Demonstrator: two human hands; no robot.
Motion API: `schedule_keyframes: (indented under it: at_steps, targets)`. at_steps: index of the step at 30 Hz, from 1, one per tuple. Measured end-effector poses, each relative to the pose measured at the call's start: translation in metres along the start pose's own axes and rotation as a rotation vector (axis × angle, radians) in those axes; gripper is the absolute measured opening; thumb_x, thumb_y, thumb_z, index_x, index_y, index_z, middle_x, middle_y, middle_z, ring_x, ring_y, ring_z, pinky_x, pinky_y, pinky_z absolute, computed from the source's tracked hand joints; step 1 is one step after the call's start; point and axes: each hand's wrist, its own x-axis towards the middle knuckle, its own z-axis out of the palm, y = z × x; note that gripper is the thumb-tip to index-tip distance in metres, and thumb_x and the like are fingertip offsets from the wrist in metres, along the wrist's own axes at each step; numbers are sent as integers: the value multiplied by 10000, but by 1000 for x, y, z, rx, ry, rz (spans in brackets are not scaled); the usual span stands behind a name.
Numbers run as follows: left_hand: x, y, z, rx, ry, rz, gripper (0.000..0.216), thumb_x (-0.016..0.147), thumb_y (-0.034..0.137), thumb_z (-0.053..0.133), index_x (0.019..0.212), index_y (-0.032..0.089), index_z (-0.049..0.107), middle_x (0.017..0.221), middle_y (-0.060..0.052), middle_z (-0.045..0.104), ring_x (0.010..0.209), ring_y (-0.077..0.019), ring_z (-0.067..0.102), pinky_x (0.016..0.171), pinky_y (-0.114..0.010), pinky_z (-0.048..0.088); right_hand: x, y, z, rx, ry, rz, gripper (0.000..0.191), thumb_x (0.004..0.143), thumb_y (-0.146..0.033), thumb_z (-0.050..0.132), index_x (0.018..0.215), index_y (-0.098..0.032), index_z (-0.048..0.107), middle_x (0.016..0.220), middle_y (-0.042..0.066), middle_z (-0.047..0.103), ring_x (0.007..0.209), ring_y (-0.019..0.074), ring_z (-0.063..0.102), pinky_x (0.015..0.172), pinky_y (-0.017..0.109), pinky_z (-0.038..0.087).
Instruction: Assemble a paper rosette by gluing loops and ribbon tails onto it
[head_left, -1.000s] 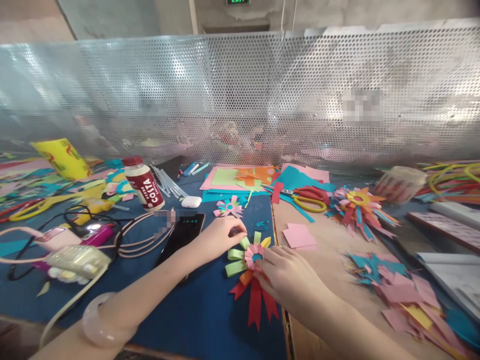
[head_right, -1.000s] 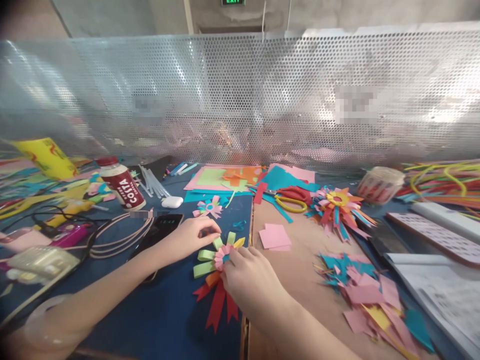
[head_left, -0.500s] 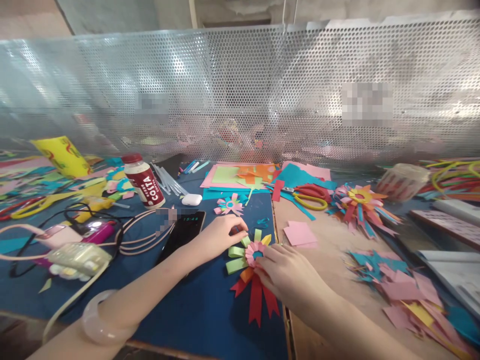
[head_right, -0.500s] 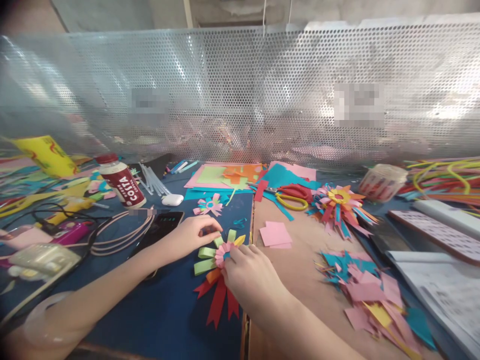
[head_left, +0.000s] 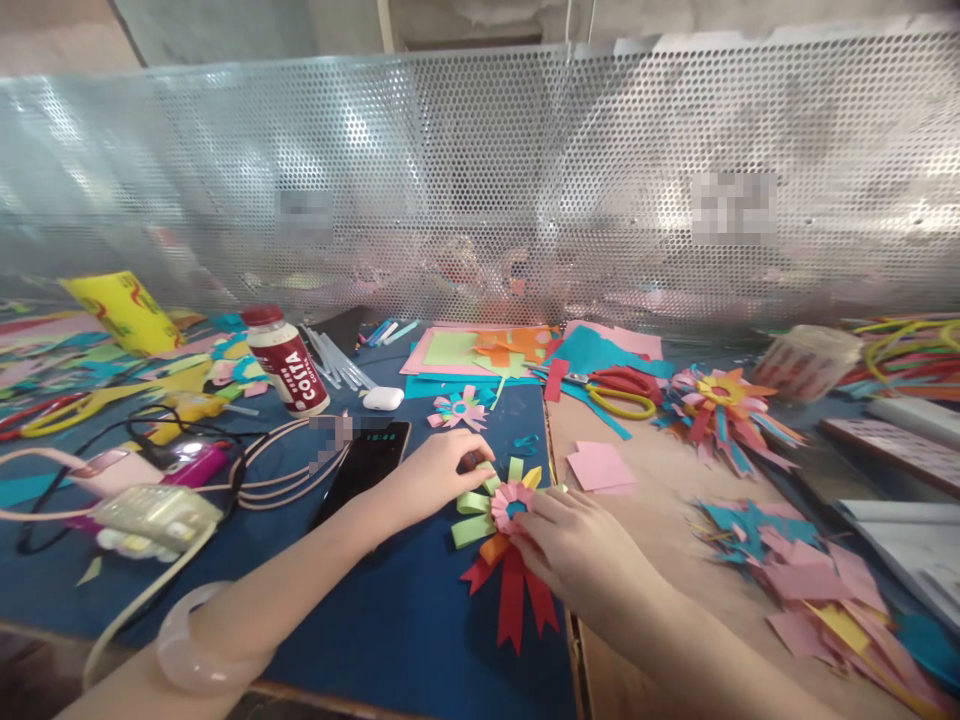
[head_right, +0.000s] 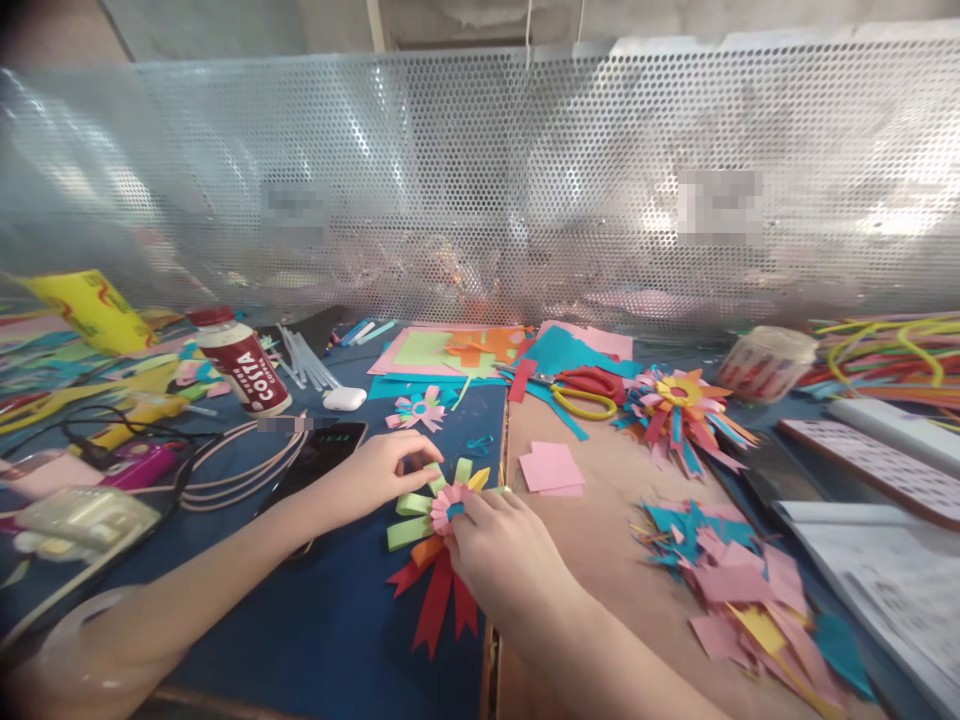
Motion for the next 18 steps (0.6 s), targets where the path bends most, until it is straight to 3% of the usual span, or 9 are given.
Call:
schedule_keyframes:
  at_steps: [18]
  targets:
    - [0,-4,2,9,6,3,142,773,308,585,842,198,643,787,11,623,637,-118,558,624,-220,429,-2,-2,9,3,75,22,203,827,-146,527,646,-158,618,636,40,618,608,193,601,561,302,457]
